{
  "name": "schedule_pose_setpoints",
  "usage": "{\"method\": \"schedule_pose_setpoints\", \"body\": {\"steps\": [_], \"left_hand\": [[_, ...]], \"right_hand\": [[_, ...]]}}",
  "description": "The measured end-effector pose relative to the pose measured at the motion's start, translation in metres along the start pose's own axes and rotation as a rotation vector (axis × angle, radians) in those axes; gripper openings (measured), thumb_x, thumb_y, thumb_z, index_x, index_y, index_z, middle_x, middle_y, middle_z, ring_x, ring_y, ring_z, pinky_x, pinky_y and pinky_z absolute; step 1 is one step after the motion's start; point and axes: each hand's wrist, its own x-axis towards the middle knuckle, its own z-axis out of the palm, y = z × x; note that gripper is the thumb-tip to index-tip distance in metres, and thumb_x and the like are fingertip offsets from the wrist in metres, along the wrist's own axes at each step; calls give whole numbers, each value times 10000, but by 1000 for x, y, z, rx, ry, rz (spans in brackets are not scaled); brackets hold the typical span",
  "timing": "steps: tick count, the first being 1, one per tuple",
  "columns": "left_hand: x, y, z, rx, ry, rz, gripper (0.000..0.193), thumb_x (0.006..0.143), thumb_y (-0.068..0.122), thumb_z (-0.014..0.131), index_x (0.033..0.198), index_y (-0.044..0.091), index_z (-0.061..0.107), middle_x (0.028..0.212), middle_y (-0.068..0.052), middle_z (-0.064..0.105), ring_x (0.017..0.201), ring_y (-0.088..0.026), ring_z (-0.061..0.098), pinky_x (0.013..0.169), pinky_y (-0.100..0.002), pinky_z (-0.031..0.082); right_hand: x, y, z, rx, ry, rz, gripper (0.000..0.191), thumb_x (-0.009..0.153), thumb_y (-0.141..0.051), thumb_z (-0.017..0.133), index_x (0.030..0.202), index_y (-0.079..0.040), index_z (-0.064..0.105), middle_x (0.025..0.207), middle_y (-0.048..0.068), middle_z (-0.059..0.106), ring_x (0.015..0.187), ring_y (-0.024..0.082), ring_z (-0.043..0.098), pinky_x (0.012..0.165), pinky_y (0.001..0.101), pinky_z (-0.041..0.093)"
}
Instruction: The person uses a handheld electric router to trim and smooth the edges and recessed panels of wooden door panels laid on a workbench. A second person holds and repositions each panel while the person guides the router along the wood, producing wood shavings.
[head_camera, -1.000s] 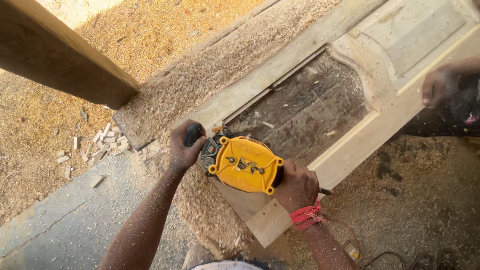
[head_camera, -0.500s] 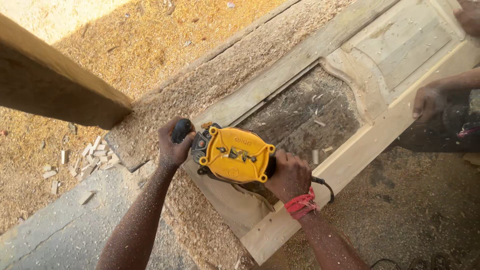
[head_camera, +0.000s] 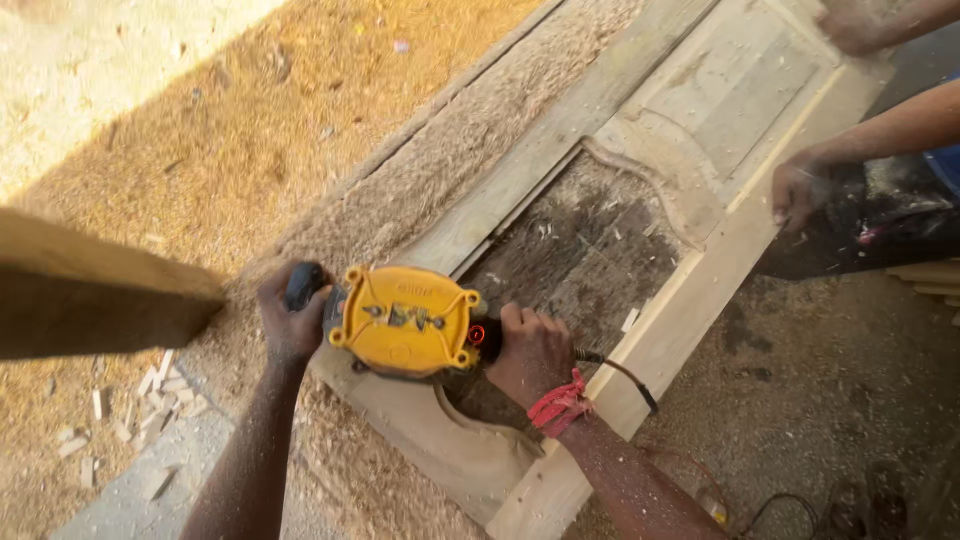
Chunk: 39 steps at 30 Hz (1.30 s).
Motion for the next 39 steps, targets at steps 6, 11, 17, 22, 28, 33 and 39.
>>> {"method": "schedule_pose_setpoints", "body": {"steps": [6,11,17,22,28,33,39], "left_hand": [[23,-8,27,-15,-26,-3,202,766,116,679,940,17,661,817,-34,666,741,-132,647,708,-296,534],[63,4,73,23,-47,-13,195,779,135,710,933,21,671,781,-22,647,700,-123,606,658,-288,496],[117,26,143,-38,-66,34,194,778,132,716,915,7,658,766,-27,633,710,-103,587,658,-283,490],[166,43,203,-58,-97,55,181,764,124,713,874,-1,641,753,-28,607,696,-118,563,643,-302,474],[200,56,251,-46,-82,138,219,764,173,725,893,8,660,749,-22,618,694,-133,577,650,-317,492],[230,69,295,-68,-56,179,279,746,214,703,946,19,692,734,-41,645,693,-121,597,642,-337,504],[256,93,338,-18,-12,153,264,758,205,717,919,-4,703,733,-68,656,690,-149,623,651,-346,520]], "right_hand": [[19,26,-4,-1,2,-24,330,746,-284,812,856,-59,597,747,140,690,709,337,708,711,499,531],[47,60,-15,-47,-87,65,390,766,-372,822,877,-66,608,707,113,684,635,283,713,698,465,556],[91,114,-34,-104,-21,93,379,783,-382,813,825,-60,618,694,131,685,632,296,712,638,460,562],[126,161,-52,-125,45,125,321,812,-356,791,850,-67,657,700,171,700,670,341,723,639,474,568],[159,194,-71,-70,138,75,265,805,-343,784,956,-127,753,820,148,748,712,356,732,657,487,581],[197,229,-92,-151,119,44,292,856,-373,774,1021,-133,765,772,164,730,719,373,733,674,492,593],[232,267,-108,-346,98,60,410,864,-474,789,989,-88,735,774,198,721,766,415,729,709,513,589]]}}
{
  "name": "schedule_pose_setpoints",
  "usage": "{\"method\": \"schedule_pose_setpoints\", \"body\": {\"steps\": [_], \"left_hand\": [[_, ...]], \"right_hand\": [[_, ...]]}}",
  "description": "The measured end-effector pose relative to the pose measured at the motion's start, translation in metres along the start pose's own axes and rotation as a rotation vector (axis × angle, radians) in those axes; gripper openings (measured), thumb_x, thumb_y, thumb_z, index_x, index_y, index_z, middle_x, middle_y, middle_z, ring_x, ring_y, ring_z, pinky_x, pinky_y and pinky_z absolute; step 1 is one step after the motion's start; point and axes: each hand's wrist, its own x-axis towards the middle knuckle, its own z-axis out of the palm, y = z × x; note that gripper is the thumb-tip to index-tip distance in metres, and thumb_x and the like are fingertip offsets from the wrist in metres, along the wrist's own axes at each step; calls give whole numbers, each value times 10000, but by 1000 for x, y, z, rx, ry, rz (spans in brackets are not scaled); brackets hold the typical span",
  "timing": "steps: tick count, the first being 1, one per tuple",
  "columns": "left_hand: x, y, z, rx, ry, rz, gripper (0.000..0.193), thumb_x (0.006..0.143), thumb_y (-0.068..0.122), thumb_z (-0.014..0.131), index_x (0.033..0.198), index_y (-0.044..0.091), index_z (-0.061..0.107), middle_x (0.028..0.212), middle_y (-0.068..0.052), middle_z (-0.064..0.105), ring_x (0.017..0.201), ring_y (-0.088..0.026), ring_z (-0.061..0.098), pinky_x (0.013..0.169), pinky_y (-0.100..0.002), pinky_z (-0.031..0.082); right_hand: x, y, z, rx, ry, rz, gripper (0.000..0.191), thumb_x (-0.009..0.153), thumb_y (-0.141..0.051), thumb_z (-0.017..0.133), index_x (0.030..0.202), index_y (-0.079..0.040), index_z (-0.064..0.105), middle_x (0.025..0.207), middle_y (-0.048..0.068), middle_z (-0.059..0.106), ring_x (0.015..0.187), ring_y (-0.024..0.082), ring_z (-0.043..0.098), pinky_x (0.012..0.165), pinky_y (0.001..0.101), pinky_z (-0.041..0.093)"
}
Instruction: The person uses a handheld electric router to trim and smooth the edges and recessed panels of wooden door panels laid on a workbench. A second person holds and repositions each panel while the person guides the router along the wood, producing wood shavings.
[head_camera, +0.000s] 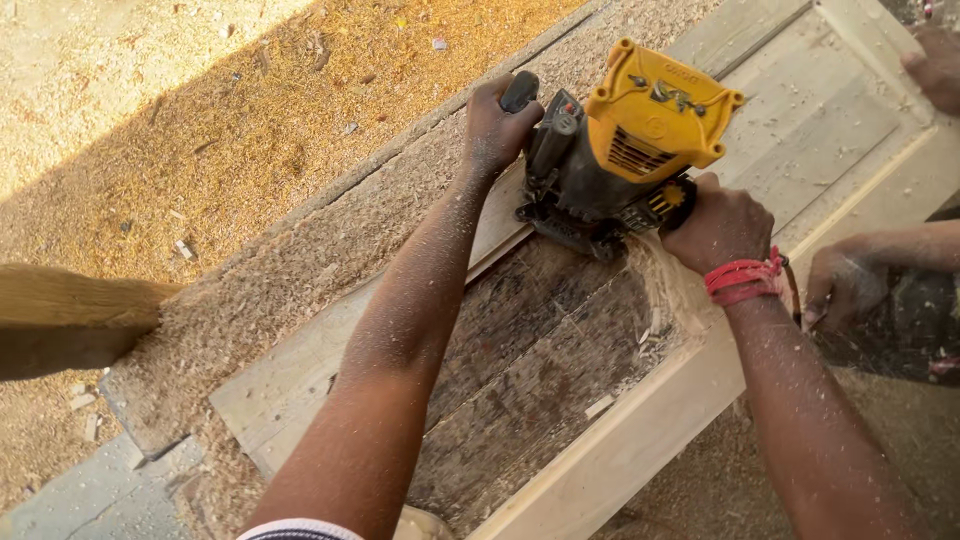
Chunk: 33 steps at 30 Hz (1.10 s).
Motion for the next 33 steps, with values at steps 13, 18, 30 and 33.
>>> {"method": "schedule_pose_setpoints", "body": {"steps": [13,18,30,33], "left_hand": [[-232,61,-65,-70,-72,-29,224,792,120,701,997,53,642,852,-48,661,715,-138,630,639,-300,536],[-390,130,-128,-81,-144,31,276,663,112,724,921,60,641,789,-106,634,722,-288,677,667,-379,524],[-532,273,-268,-227,-484,302,362,715,182,738,1023,31,621,906,-120,633,838,-332,644,764,-434,533],[-537,302,-285,-205,-542,385,421,685,210,741,1050,41,617,932,-115,628,861,-333,633,790,-437,520]], "right_hand": [[-236,39,-5,311,-23,-138,520,919,-558,699,1101,-71,709,903,215,730,861,438,714,797,531,551],[-390,35,10,243,-204,232,557,926,-585,659,1118,-65,714,946,223,728,900,438,704,832,525,533],[-668,-28,-37,339,-511,941,657,942,-648,564,1158,-49,727,1052,243,723,991,439,682,916,510,489],[-712,-34,-61,362,-480,1050,684,946,-664,540,1168,-45,730,1078,248,722,1014,439,677,937,506,478]]}}
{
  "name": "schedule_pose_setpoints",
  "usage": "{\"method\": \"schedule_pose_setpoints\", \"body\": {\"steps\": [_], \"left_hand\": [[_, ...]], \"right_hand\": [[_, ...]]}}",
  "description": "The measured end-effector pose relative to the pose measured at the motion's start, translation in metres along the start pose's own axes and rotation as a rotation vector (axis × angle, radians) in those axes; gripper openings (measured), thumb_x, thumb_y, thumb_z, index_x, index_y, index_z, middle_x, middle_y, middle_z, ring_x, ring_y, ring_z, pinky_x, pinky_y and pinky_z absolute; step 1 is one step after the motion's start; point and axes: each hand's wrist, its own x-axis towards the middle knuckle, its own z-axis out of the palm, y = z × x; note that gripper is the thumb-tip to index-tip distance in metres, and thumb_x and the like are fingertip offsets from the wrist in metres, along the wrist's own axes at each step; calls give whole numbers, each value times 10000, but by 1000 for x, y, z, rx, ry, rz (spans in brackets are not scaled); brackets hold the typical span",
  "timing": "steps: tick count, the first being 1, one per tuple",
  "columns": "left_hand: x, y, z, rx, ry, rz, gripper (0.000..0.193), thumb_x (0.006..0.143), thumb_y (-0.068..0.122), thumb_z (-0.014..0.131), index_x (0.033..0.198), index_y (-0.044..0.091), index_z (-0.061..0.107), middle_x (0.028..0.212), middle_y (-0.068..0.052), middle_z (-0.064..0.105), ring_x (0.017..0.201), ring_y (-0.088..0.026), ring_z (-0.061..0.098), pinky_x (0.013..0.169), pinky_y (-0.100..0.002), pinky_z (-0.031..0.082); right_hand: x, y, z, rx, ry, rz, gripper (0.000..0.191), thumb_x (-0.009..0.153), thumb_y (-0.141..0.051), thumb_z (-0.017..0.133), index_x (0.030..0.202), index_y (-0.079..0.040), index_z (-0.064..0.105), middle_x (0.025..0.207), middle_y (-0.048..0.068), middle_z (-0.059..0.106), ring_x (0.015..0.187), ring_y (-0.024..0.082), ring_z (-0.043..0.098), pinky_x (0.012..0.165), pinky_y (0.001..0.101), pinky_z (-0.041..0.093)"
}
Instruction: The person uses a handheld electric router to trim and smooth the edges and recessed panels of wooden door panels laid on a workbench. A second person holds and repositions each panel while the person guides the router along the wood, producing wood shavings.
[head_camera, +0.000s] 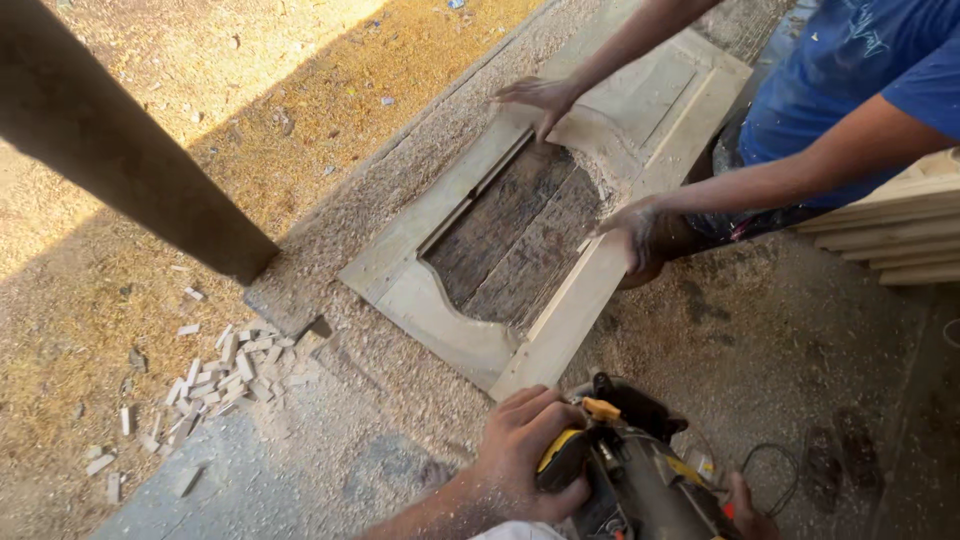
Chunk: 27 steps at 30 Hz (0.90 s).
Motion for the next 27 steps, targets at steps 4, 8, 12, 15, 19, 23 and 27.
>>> {"method": "schedule_pose_setpoints", "body": {"steps": [4,8,12,15,19,23,27], "left_hand": [[-10,33,2,-13,-64,23,465,678,241,748,1081,49,618,941,-109,607,881,-326,613,808,-440,499],[-15,49,8,-47,-127,44,450,699,252,735,1089,66,608,977,-89,593,912,-304,603,837,-433,495],[-18,61,11,-36,-180,86,443,697,275,747,1070,82,606,976,-76,586,904,-293,590,842,-432,479],[-18,66,9,-25,-204,118,462,688,285,749,1078,81,608,984,-77,586,923,-297,586,845,-428,476],[-24,75,2,-12,-198,131,473,681,279,743,1091,80,615,995,-72,596,929,-279,600,832,-421,476],[-29,83,-8,9,-174,149,492,664,259,753,1099,70,619,999,-73,611,918,-272,615,812,-423,474],[-30,88,-16,16,-141,162,486,661,227,750,1099,59,623,993,-75,625,893,-274,614,810,-418,489]], "right_hand": [[-38,37,-16,73,18,140,721,952,-685,508,1182,-40,735,1113,255,720,1045,439,669,965,501,464],[-67,59,-24,138,12,264,759,958,-707,477,1195,-35,739,1148,262,719,1076,439,662,993,496,449],[-89,68,-27,200,-20,346,798,963,-728,445,1208,-30,743,1184,268,717,1106,439,655,1021,491,435],[-100,68,-26,252,-36,370,827,967,-744,421,1219,-26,746,1210,273,716,1129,440,649,1042,487,424],[-118,62,-20,312,-59,370,867,973,-765,389,1232,-21,751,1245,280,714,1160,440,642,1070,482,409],[-129,49,-16,353,8,399,882,975,-778,397,1216,-4,744,1243,290,716,1164,437,641,1073,479,411],[-131,36,-18,442,-58,331,866,1014,-749,386,1212,26,720,1162,296,748,1095,423,682,1005,490,466]]}}
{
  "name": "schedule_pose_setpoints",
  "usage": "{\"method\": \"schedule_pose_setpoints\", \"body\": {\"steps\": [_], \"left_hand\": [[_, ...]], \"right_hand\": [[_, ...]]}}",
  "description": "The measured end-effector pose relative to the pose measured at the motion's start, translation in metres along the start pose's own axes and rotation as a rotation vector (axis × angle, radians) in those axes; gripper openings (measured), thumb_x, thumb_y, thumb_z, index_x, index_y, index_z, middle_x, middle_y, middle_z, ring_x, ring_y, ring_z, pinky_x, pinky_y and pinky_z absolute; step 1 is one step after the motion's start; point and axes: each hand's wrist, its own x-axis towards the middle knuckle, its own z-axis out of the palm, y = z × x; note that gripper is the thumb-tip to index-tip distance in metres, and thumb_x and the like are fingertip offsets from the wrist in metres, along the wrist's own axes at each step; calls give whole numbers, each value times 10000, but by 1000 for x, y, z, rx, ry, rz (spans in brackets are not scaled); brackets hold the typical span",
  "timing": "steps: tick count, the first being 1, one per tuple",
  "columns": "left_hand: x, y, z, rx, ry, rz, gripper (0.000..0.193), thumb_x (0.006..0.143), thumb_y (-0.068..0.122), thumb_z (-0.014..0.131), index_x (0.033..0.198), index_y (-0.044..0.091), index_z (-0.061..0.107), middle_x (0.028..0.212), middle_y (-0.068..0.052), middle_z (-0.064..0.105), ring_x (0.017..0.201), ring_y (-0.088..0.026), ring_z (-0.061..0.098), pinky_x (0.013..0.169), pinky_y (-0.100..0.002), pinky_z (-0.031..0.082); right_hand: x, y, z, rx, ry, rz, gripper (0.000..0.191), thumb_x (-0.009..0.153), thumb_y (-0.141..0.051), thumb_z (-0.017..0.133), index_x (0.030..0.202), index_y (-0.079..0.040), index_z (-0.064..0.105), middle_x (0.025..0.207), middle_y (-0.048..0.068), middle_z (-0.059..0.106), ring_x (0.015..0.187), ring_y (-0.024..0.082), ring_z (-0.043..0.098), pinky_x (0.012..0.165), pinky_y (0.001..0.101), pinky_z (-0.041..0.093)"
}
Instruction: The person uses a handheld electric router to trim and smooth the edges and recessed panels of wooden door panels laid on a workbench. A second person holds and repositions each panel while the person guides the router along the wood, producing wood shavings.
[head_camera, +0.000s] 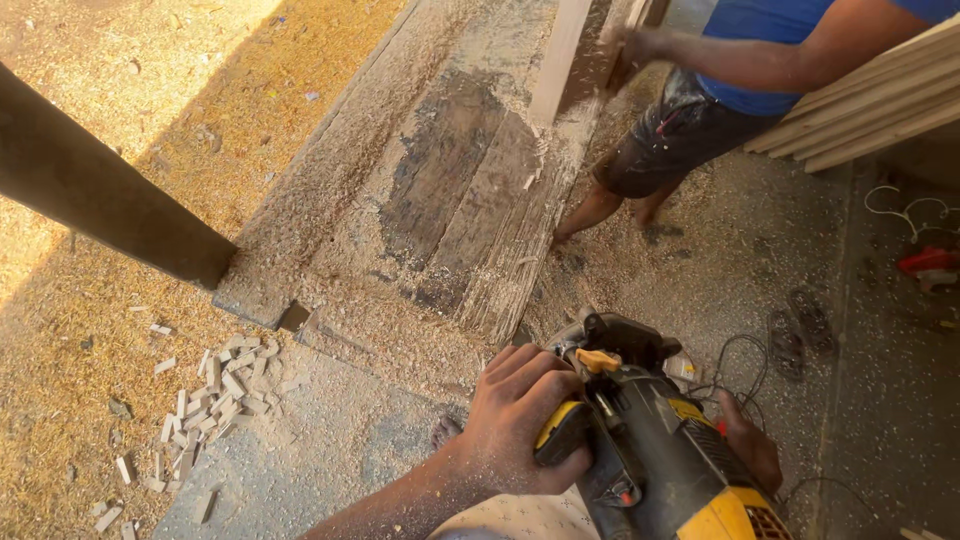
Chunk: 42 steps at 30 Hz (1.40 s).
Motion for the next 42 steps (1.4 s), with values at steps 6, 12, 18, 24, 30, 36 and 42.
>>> {"method": "schedule_pose_setpoints", "body": {"steps": [6,12,18,24,30,36,42], "left_hand": [[-2,5,-11,21,36,-3,482,620,201,747,1059,44,623,947,-85,630,855,-288,613,778,-426,498],[-5,9,-23,53,92,-91,372,663,151,732,1003,45,625,913,-89,640,811,-260,642,734,-407,533],[-9,9,-37,56,183,-130,288,667,109,712,935,45,628,879,-94,658,790,-241,683,703,-381,557],[-15,12,-44,78,266,-103,283,661,70,701,925,22,613,865,-113,661,777,-251,678,698,-367,563],[-22,19,-49,115,273,-142,280,651,60,713,912,17,621,862,-120,669,768,-258,683,698,-362,567],[-23,23,-49,127,277,-123,282,657,62,714,921,13,628,872,-128,681,789,-266,700,716,-369,575],[-25,24,-49,148,265,-125,267,660,70,714,909,16,633,868,-119,682,786,-255,700,710,-368,574]], "right_hand": [[-32,9,19,-57,360,-751,581,913,-417,619,1334,-17,650,1025,204,739,985,349,689,944,447,516],[-63,-13,46,11,651,-1353,421,969,-213,676,1362,-75,614,848,99,717,744,203,722,712,363,605],[-97,-49,51,-81,738,-1499,451,918,-201,705,1334,-43,628,771,80,670,703,209,688,650,394,566],[-117,-67,55,-109,704,-1536,461,874,-233,710,1299,-67,645,793,82,669,729,221,678,696,417,538],[-120,-73,56,-58,654,-1562,505,872,-221,699,1340,-47,617,778,95,633,734,264,667,697,429,516],[-113,-68,61,-99,673,-1537,508,858,-213,708,1337,-66,622,723,77,590,677,244,645,653,418,519],[-101,-65,64,-143,659,-1519,456,940,-265,712,1341,-66,626,668,37,603,601,177,638,566,384,520]]}}
